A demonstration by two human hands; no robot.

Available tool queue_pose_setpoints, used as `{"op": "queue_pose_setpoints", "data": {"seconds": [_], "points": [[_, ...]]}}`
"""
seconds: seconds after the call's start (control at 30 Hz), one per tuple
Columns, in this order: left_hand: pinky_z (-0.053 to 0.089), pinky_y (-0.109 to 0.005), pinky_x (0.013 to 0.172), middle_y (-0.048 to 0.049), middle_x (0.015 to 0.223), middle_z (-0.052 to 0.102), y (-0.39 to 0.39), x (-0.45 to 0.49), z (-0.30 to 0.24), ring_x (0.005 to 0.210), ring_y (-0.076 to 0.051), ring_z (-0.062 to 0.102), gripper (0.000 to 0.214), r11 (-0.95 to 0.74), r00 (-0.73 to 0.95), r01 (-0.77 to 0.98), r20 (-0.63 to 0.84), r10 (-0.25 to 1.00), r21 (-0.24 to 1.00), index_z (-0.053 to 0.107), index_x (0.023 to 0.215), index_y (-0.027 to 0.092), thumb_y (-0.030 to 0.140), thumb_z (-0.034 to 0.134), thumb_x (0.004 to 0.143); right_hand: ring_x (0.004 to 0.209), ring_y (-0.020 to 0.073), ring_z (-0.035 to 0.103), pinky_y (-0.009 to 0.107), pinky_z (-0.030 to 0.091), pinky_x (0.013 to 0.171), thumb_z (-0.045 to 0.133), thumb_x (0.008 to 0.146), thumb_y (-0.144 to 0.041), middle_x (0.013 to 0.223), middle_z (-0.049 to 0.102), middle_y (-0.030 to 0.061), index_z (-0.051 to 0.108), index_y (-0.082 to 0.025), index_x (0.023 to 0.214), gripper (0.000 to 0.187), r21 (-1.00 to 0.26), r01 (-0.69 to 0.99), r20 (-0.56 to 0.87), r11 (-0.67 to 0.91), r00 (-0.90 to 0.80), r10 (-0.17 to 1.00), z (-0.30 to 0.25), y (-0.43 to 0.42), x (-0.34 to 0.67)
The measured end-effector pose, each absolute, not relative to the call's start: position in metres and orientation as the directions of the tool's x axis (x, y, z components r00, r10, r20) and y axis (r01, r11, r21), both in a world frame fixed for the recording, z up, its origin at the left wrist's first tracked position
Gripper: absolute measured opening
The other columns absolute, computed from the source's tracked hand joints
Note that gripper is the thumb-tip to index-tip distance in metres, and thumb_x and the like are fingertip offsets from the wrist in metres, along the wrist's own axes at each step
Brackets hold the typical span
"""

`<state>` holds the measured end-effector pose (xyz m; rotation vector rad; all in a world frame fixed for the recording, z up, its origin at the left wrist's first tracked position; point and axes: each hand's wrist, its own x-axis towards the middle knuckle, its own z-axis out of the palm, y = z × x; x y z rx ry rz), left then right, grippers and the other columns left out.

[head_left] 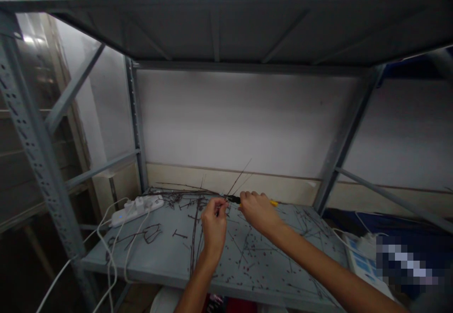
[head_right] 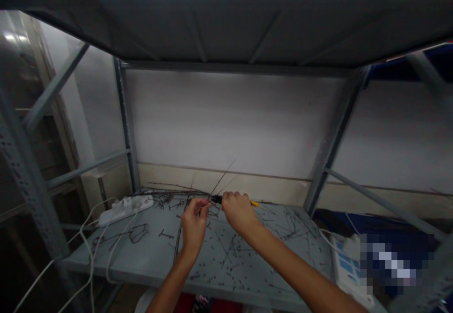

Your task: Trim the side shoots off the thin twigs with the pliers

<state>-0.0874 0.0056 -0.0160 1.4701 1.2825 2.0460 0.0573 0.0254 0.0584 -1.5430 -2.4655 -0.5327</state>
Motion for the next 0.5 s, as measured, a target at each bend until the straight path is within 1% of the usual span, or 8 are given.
{"op": "queue_pose_setpoints", "data": {"seconds": [0.1,0.17,0.27,0.33,0.43,0.5], "points": [[0.051,-0.029,0.071,-0.0039,0.084,0.074,0.005,-0.088,-0.019,0.077,-0.02,0.069,0.009,-0.548,-0.431,0.21,0.579,0.692,0.81,0.066,0.082,0.021,0.016,0.059,0.085,0.091,0.0293,0.071,0.034,0.048,0.078,0.059,0.094,-0.022,0.098,0.074,0.0189,0.068,-0.012,0.105,0.017,0.112,0.911,0.315,0.397,-0.412,0.855,0.048,0.03,0.058],[0.051,-0.029,0.07,-0.0042,0.084,0.074,0.006,-0.09,-0.022,0.077,-0.021,0.069,0.009,-0.536,-0.423,0.212,0.571,0.704,0.817,0.066,0.081,0.021,0.015,0.059,0.084,0.089,0.0291,0.072,0.032,0.048,0.075,0.064,0.092,-0.028,0.093,0.075,0.0181,0.071,-0.014,0.096,0.017,0.033,0.921,0.305,0.389,-0.38,0.873,0.042,0.032,0.061],[0.051,-0.029,0.07,-0.0035,0.082,0.073,0.009,-0.094,-0.025,0.077,-0.021,0.069,0.01,-0.513,-0.411,0.225,0.558,0.721,0.828,0.066,0.082,0.021,0.014,0.059,0.083,0.087,0.0276,0.072,0.029,0.047,0.071,0.063,0.093,-0.043,0.087,0.076,0.0151,0.072,-0.016,0.085,0.03,-0.103,0.921,0.309,0.375,-0.329,0.892,0.037,0.032,0.066],[0.051,-0.029,0.071,-0.0031,0.081,0.073,0.009,-0.096,-0.026,0.077,-0.021,0.069,0.01,-0.516,-0.407,0.226,0.561,0.72,0.826,0.066,0.082,0.021,0.014,0.059,0.083,0.081,0.0248,0.072,0.028,0.046,0.067,0.059,0.093,-0.05,0.081,0.076,0.0118,0.072,-0.017,0.081,0.037,-0.192,0.91,0.307,0.366,-0.299,0.904,0.037,0.03,0.071],[0.052,-0.031,0.076,-0.0035,0.085,0.074,0.008,-0.096,-0.024,0.081,-0.021,0.07,0.011,-0.546,-0.396,0.225,0.588,0.706,0.807,0.067,0.082,0.022,0.015,0.059,0.084,0.069,0.0208,0.07,0.026,0.043,0.06,0.061,0.09,-0.053,0.072,0.075,0.0074,0.071,-0.017,0.075,0.04,-0.304,0.886,0.281,0.351,-0.268,0.921,0.039,0.027,0.079],[0.052,-0.032,0.079,-0.0038,0.086,0.074,0.006,-0.095,-0.022,0.084,-0.022,0.07,0.012,-0.555,-0.386,0.232,0.6,0.701,0.799,0.067,0.082,0.022,0.015,0.058,0.084,0.066,0.0198,0.068,0.025,0.041,0.058,0.064,0.087,-0.052,0.069,0.073,0.0062,0.07,-0.017,0.072,0.038,-0.353,0.87,0.272,0.343,-0.255,0.928,0.041,0.026,0.081]]}}
